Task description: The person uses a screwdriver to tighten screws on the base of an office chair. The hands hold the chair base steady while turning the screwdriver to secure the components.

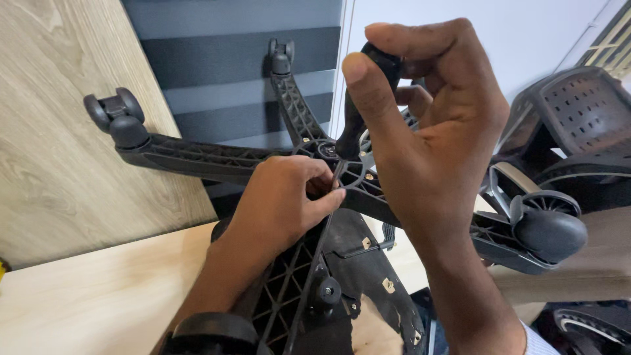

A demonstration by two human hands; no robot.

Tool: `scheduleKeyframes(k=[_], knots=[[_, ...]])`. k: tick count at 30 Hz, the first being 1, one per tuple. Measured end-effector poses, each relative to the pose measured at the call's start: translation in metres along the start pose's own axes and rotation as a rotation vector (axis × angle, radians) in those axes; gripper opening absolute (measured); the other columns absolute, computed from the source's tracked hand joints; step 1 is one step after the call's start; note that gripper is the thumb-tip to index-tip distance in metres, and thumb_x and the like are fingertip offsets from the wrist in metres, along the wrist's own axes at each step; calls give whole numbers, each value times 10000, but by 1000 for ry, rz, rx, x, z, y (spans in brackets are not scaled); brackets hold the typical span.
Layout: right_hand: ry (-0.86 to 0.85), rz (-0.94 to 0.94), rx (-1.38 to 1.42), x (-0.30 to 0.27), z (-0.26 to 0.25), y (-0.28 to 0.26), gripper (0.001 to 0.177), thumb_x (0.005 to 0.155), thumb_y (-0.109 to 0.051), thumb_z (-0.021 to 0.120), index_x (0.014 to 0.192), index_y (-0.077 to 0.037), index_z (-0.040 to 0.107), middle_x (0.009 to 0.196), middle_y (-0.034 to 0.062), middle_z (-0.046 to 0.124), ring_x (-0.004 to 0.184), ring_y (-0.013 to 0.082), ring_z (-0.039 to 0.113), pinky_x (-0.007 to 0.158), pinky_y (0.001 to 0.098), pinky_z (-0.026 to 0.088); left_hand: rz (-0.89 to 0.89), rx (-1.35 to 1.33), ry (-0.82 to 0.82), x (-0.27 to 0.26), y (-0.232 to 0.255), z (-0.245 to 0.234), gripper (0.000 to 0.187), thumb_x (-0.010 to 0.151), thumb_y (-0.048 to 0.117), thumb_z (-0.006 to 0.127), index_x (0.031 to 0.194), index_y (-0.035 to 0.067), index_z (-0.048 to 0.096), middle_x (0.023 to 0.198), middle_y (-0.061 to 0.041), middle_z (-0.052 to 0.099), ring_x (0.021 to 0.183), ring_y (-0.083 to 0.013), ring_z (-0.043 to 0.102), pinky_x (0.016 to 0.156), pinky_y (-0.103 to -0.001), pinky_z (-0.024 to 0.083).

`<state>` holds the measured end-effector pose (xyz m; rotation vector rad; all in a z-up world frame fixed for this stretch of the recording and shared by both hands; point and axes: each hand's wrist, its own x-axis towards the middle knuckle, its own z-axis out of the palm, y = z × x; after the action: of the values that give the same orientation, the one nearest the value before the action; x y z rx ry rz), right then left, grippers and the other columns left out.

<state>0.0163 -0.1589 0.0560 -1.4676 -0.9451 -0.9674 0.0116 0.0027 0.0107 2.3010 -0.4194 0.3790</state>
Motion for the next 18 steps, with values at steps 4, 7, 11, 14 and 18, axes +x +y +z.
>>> scheduleKeyframes(k=[4, 7, 11, 14, 18], knots=[[-12, 32, 78, -7, -1, -3, 134, 1187, -134, 654, 1253, -22, 621, 1132, 49, 682, 1005, 60, 663, 866, 202, 631, 42, 43, 69, -4, -4, 1, 210, 810, 231, 782, 940, 67, 804, 812, -114, 771, 680, -240, 739, 664, -352, 559], [-7, 37, 82, -9, -2, -4, 113, 1205, -114, 651, 1251, -16, 620, 1183, 64, 708, 1063, 75, 682, 935, 219, 648, 99, 42, 116, -3, -5, 3, 212, 803, 224, 783, 949, 71, 807, 822, -120, 770, 681, -250, 739, 665, -352, 556], [2, -8, -29, -7, -3, -2, 118, 1216, -94, 702, 1223, -7, 624, 1108, 76, 698, 978, 90, 682, 812, 210, 600, 165, 81, 119, -2, -5, 4, 200, 819, 215, 774, 954, 71, 806, 837, -132, 769, 695, -264, 734, 664, -358, 556], [-25, -36, -69, -4, -3, -1, 143, 1208, -109, 713, 1206, -5, 614, 1108, 77, 695, 976, 91, 688, 783, 201, 590, 90, 56, 76, -2, -4, 2, 186, 831, 221, 757, 938, 75, 799, 816, -115, 779, 694, -234, 755, 665, -338, 571], [-51, -15, 62, -7, -3, 0, 129, 1191, -135, 645, 1243, -23, 608, 1159, 50, 686, 1013, 60, 663, 769, 181, 571, 51, 57, 87, -1, -1, 3, 192, 815, 233, 765, 927, 82, 804, 818, -96, 788, 711, -216, 776, 673, -316, 581]])
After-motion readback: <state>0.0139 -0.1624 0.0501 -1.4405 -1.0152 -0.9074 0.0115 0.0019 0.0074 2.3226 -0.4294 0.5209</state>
